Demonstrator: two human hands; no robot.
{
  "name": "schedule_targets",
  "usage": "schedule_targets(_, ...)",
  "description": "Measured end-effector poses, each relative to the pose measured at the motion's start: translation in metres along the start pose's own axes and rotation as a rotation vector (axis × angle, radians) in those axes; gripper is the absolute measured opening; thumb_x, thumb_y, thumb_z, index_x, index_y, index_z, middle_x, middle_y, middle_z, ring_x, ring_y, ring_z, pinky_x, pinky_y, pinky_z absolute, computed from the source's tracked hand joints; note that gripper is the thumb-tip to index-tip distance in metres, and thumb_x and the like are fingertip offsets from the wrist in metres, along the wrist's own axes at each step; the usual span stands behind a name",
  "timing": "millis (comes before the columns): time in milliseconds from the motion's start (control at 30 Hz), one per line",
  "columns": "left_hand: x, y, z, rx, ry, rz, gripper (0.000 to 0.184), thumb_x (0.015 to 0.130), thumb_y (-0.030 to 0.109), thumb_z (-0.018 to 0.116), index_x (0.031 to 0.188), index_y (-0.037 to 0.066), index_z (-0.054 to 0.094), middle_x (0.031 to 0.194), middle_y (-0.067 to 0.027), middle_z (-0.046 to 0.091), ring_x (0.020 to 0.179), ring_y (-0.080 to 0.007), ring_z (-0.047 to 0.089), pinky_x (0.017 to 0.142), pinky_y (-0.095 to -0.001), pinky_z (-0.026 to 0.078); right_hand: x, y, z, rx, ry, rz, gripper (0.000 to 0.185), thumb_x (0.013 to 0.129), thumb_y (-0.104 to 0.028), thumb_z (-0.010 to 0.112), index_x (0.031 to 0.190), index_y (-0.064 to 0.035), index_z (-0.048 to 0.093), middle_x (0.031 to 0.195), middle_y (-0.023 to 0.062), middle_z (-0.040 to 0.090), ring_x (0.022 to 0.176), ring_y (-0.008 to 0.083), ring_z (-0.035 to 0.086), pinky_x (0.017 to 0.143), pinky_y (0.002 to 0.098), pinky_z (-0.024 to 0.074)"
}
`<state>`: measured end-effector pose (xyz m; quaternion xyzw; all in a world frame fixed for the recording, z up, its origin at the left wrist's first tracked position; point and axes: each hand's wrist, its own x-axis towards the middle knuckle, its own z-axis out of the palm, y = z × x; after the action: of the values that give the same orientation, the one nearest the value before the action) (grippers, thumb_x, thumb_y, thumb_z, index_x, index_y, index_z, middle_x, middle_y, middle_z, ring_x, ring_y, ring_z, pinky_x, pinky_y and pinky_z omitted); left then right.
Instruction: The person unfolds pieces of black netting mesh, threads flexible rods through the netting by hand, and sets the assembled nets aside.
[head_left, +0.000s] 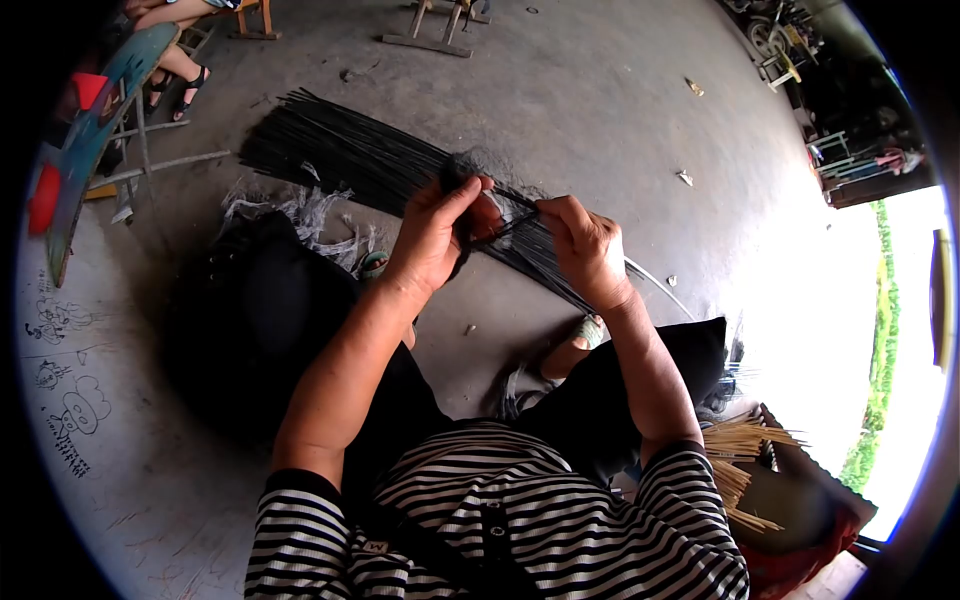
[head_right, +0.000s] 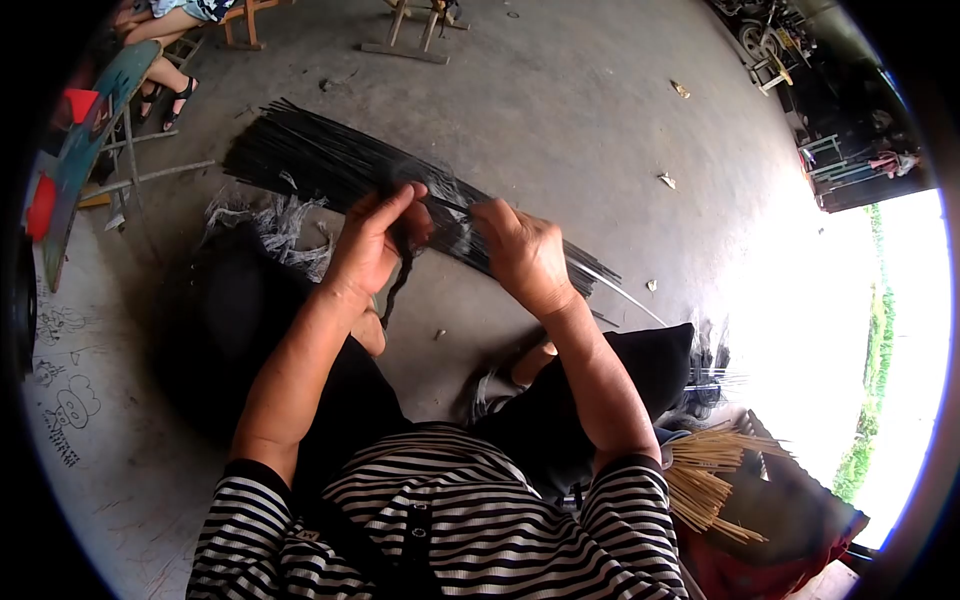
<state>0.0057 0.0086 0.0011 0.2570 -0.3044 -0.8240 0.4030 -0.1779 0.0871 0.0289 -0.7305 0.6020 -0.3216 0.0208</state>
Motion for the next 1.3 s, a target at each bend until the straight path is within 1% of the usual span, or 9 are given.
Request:
schedule_targets(200, -0.002, -0.006, 0.011, -0.17, 0.016, -0.17, 0.018, 0.087, 0.02, 0.063, 0.095, 0.005, 0.064, 0.083, -0.0052, 0.065, 0.075, -0.0153, 0.062, 0.066, -0.0284, 0.048, 0.011, -0.012, -0.005, 0.358, 0.179, 0.173, 0.029, 0.083, 0.003, 0.054, 0.108, -0.0105, 0.062, 0.074, 0.0087, 0.061, 0.061, 0.0256, 0.06, 0.058, 0.0317, 0.0504)
schedule_targets(333, 0.006, 0.01, -0.006, -0.022, 0.06, 0.045, 0.016, 0.087, 0.019, 0.062, 0.095, 0.005, 0.064, 0.083, -0.0055, 0.065, 0.077, -0.0167, 0.063, 0.069, -0.0297, 0.049, 0.008, 0.0, -0.009, 0.016, -0.004, -0.072, 0.035, 0.083, 0.008, 0.053, 0.113, -0.0078, 0.062, 0.068, 0.0073, 0.056, 0.06, 0.0152, 0.056, 0.057, 0.0236, 0.0467)
schedule_targets(433, 0.003, 0.012, -0.004, 0.03, 0.049, 0.051, 0.015, 0.087, 0.019, 0.062, 0.092, 0.005, 0.064, 0.08, -0.0054, 0.064, 0.074, -0.0161, 0.062, 0.067, -0.0286, 0.047, 0.008, 0.001, -0.002, -0.095, -0.025, -0.113, 0.036, 0.082, 0.007, 0.054, 0.113, -0.0091, 0.062, 0.068, 0.0078, 0.056, 0.06, 0.0164, 0.056, 0.056, 0.0242, 0.0465)
schedule_targets(633, -0.001, -0.011, 0.007, -0.162, -0.046, -0.182, 0.014, 0.087, 0.017, 0.061, 0.091, 0.003, 0.062, 0.079, -0.0065, 0.064, 0.071, -0.0195, 0.063, 0.069, -0.0328, 0.051, 0.023, -0.027, -0.002, 0.389, 0.18, 0.277, 0.032, 0.081, 0.001, 0.059, 0.11, -0.0124, 0.063, 0.07, 0.0095, 0.058, 0.06, 0.0214, 0.058, 0.059, 0.0302, 0.0494)
schedule_targets(767, 0.006, 0.008, -0.007, -0.087, 0.086, 0.024, 0.015, 0.088, 0.018, 0.061, 0.092, 0.003, 0.062, 0.079, -0.0058, 0.063, 0.073, -0.0181, 0.061, 0.069, -0.0319, 0.05, 0.015, -0.005, -0.005, 0.163, 0.054, 0.038, 0.029, 0.084, 0.006, 0.053, 0.108, -0.0075, 0.064, 0.066, 0.0023, 0.053, 0.061, 0.0102, 0.053, 0.06, 0.0221, 0.0449)
schedule_targets(867, 0.002, 0.011, -0.003, -0.018, 0.069, 0.097, 0.015, 0.088, 0.018, 0.061, 0.092, 0.004, 0.062, 0.075, -0.0044, 0.061, 0.07, -0.0166, 0.059, 0.067, -0.0299, 0.049, 0.012, -0.007, 0.002, -0.022, 0.012, -0.057, 0.026, 0.084, 0.005, 0.054, 0.105, -0.0075, 0.064, 0.067, 0.0041, 0.056, 0.061, 0.0104, 0.056, 0.06, 0.0233, 0.0463)
schedule_targets(1000, 0.005, -0.008, -0.009, -0.244, -0.051, -0.135, 0.014, 0.088, 0.018, 0.061, 0.092, 0.005, 0.062, 0.072, -0.0026, 0.058, 0.068, -0.0147, 0.057, 0.064, -0.0288, 0.048, 0.021, -0.013, 0.005, 0.226, -0.004, 0.108, 0.029, 0.081, 0.001, 0.058, 0.108, -0.0092, 0.059, 0.074, 0.0089, 0.063, 0.063, 0.0242, 0.062, 0.056, 0.0298, 0.0485)
schedule_targets(1100, 0.005, -0.013, -0.003, -0.228, -0.013, -0.143, 0.013, 0.087, 0.018, 0.061, 0.092, 0.005, 0.062, 0.079, -0.0056, 0.064, 0.074, -0.0166, 0.062, 0.069, -0.0318, 0.051, 0.028, -0.024, -0.003, 0.449, 0.134, 0.295, 0.027, 0.084, 0.001, 0.057, 0.109, -0.0081, 0.06, 0.073, 0.0089, 0.062, 0.061, 0.0197, 0.06, 0.058, 0.0291, 0.0489)
schedule_targets(1300, 0.009, 0.01, -0.013, -0.146, 0.082, 0.054, 0.011, 0.087, 0.017, 0.061, 0.092, 0.007, 0.062, 0.082, -0.0065, 0.065, 0.077, -0.0196, 0.064, 0.07, -0.0321, 0.052, 0.022, -0.007, -0.004, 0.091, -0.008, 0.027, 0.023, 0.085, 0.0, 0.055, 0.104, -0.009, 0.064, 0.073, 0.0105, 0.062, 0.064, 0.0195, 0.062, 0.059, 0.0282, 0.0492)
